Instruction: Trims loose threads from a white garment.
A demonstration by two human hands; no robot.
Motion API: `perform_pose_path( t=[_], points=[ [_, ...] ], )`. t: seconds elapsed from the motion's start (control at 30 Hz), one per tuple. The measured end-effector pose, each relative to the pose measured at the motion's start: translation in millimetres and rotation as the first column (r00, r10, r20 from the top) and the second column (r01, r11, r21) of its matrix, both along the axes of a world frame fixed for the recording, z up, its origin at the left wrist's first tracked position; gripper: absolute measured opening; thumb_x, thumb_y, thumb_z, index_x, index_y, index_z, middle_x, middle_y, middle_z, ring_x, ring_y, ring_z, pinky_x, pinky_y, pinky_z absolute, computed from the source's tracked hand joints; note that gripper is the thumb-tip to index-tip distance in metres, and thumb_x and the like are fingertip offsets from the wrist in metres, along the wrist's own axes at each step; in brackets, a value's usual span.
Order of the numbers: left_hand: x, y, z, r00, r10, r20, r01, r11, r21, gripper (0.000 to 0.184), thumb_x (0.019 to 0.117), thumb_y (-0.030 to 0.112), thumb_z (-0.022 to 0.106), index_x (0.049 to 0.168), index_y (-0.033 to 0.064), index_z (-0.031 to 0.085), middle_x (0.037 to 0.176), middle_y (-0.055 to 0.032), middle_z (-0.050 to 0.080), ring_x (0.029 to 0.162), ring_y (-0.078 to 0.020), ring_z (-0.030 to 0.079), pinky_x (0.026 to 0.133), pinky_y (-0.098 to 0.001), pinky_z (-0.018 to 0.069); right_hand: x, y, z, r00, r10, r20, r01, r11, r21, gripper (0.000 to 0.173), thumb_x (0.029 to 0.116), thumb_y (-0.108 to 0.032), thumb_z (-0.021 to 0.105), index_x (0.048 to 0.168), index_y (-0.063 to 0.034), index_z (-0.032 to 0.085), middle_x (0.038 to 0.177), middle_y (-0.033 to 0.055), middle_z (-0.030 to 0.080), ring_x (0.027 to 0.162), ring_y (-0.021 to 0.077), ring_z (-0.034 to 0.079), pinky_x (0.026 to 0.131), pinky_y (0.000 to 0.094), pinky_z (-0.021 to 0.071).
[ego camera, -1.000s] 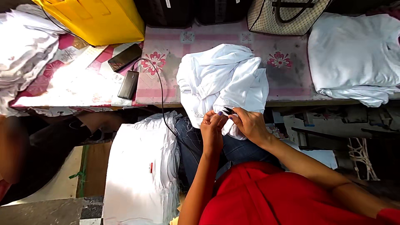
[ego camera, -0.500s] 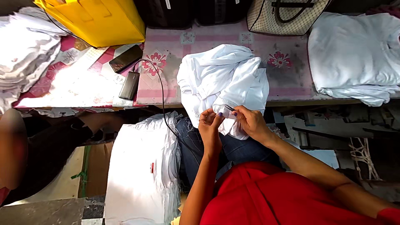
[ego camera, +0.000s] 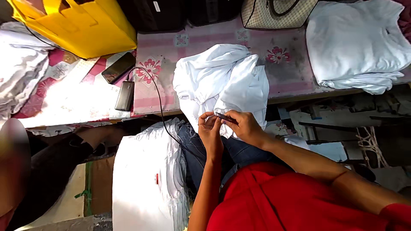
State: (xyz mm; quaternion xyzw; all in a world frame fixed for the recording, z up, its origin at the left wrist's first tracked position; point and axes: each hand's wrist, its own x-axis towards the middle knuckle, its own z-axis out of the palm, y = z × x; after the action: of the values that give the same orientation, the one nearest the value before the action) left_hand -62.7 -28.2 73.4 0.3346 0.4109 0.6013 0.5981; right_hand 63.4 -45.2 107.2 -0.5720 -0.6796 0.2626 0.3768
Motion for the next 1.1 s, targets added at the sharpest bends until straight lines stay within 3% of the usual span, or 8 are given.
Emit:
perform_pose_path(
  t=[0.07,0.13,0.2,0.27,0.43,1.1],
  points=[
    [3,0,-1,1.0,-0.007,-0.008,0.007,1.0,0.016,0.028,0.0898,-0.01,0.058,0.11,0.0075,0.052,0.079,0.0021,0.073,0.071,-0.0042,0.069,0.07,-0.0224,0.0586,-1,-8,5,0.988,0.062,-0.144,-0.084,0.986,-0.148,0.023,0.101,-0.02,0.062,0.105,0.0001,0.072,0.08,0.008,0.069,0.07,0.0115,0.063,0.068,0.0294,0.0525],
    [4,0,1,1.0,-0.021,-0.013,0.021,1.0,0.017,0.028,0.09,-0.009,0.058,0.112,0.0069,0.052,0.08,0.0014,0.073,0.072,-0.0046,0.069,0.071,-0.0231,0.0587,1,-11,3,0.978,0.101,-0.184,-0.125,0.984,-0.123,0.027,0.102,-0.024,0.061,0.103,0.0004,0.072,0.079,0.0071,0.068,0.069,0.0084,0.06,0.066,0.0252,0.0501],
    [2,0,5,1.0,-0.027,0.001,0.027,1.0,-0.001,0.029,0.0903,-0.01,0.06,0.113,0.0062,0.052,0.081,-0.0007,0.074,0.073,-0.0073,0.071,0.073,-0.0259,0.0605,12,-11,2,0.983,0.106,-0.148,-0.116,0.991,-0.063,0.03,0.1031,-0.028,0.06,0.106,-0.001,0.072,0.082,0.0064,0.07,0.071,0.009,0.064,0.068,0.0275,0.0541],
    [0,0,8,0.999,-0.017,0.042,0.019,0.999,-0.034,0.03,0.0899,-0.012,0.06,0.115,0.0041,0.053,0.081,-0.0038,0.074,0.073,-0.0131,0.074,0.077,-0.0331,0.0631,29,-9,1,0.997,0.069,-0.036,-0.07,0.997,-0.026,0.034,0.1044,-0.032,0.056,0.112,-0.0022,0.07,0.083,0.0072,0.07,0.071,0.0144,0.066,0.066,0.0357,0.0563],
    [0,0,13,0.997,-0.01,0.081,0.016,0.997,-0.069,0.031,0.0904,-0.014,0.059,0.116,0.0024,0.054,0.081,-0.0059,0.075,0.075,-0.0179,0.075,0.081,-0.0384,0.0639,47,-7,-16,0.977,-0.042,0.211,0.022,0.995,0.093,0.038,0.1037,-0.037,0.056,0.106,-0.0021,0.069,0.069,0.0068,0.063,0.058,0.0198,0.06,0.053,0.0393,0.0489],
    [-1,-3,2,0.993,-0.021,-0.117,0.037,0.99,0.135,0.029,0.0886,-0.009,0.066,0.113,0.0036,0.057,0.082,-0.002,0.075,0.076,-0.0109,0.073,0.079,-0.0324,0.0619,29,0,-23,0.957,-0.049,0.285,0.006,0.988,0.151,0.037,0.105,-0.037,0.053,0.096,-0.0044,0.067,0.063,0.0067,0.059,0.053,0.0225,0.06,0.048,0.0391,0.0437]
  ],
)
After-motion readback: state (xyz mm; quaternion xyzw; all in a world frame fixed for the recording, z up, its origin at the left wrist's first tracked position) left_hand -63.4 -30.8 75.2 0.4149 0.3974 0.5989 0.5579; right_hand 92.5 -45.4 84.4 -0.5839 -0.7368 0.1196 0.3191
